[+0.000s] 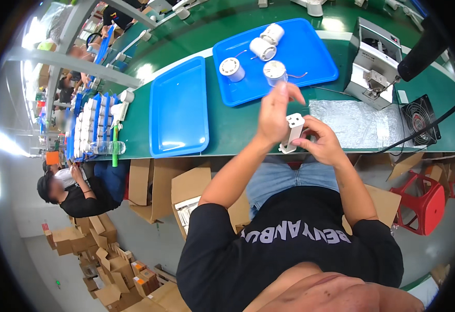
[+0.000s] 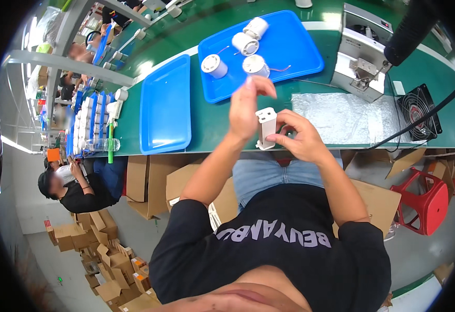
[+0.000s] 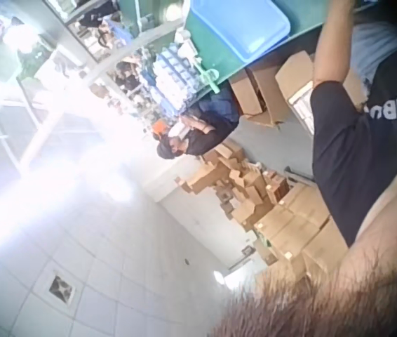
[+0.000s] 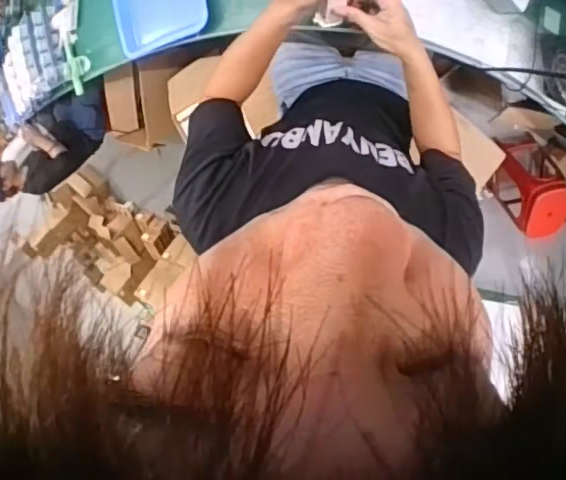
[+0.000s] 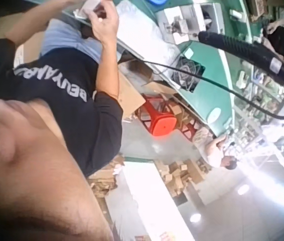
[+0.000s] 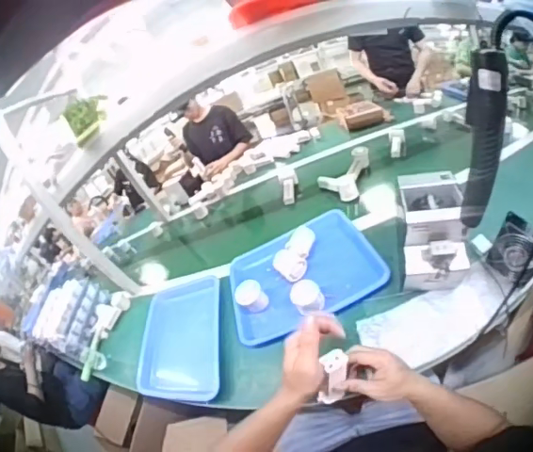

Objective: Assembling electronic components using an electric screwdriver at a factory workbench.

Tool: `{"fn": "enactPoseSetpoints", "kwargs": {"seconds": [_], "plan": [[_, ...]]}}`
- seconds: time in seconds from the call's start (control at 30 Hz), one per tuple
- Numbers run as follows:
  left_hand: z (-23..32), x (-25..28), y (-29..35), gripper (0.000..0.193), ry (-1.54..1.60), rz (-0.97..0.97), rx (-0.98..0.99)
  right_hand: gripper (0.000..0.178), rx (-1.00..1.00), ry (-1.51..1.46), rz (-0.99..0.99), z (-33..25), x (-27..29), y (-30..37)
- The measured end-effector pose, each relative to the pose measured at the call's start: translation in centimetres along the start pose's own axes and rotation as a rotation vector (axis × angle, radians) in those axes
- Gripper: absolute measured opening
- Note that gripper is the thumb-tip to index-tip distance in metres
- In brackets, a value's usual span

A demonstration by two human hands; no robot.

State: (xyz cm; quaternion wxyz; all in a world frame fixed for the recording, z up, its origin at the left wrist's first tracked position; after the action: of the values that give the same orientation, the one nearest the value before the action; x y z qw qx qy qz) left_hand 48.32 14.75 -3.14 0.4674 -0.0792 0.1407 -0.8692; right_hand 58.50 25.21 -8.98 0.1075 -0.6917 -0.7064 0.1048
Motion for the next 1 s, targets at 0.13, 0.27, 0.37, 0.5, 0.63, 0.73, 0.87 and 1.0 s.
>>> {"fn": "enactPoseSetpoints", "kwargs": {"seconds": [0.13,0.27,0.37,0.5,0.63,0.73,0.87,1.0], "plan": [[0.7,6.7,-6.0,0.041,-0.984,0.358,-0.275,0.035,0.036,0.018,0.316,-0.1,4.3,2.2],[-4.8,13.6,-7.9,0.065,-1.321,0.149,0.122,0.035,-0.027,0.141,0.377,0.8,8.9,2.8],[-2.0,12.5,-5.6,0.061,-1.076,0.307,-0.054,0.037,0.113,0.042,0.373,-0.4,8.9,2.7],[2.9,2.8,0.3,0.056,-0.513,0.183,-0.116,0.036,0.343,-0.193,0.42,-1.5,8.9,2.5],[2.3,-3.9,3.5,0.06,-0.203,-0.009,0.011,0.039,0.256,-0.616,0.506,-0.1,10.2,2.1],[1.3,-5.1,4.6,0.059,-0.183,-0.009,0.035,0.041,0.267,-0.794,0.464,1.3,9.9,1.9],[1.3,-5.5,4.9,0.061,-0.303,-0.086,-0.007,0.041,0.406,-0.693,0.45,-0.8,9.0,2.7],[1.1,-6.1,5.0,0.06,-0.327,-0.116,-0.008,0.041,0.523,-0.437,0.348,-3.0,8.6,2.9]]}}
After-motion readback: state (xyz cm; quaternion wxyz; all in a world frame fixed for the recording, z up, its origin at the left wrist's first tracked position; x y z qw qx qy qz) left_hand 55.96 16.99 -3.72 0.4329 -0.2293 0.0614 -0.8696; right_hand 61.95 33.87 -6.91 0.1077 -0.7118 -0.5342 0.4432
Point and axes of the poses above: each hand's wrist, its own y-axis away from the middle knuckle, its own x-axis out of the back of the hand, z = x × y, the point moved 6 cm from there along -y, towards the middle knuckle, and after that the axes turned 4 degrees about x, right-handed, at the moved point
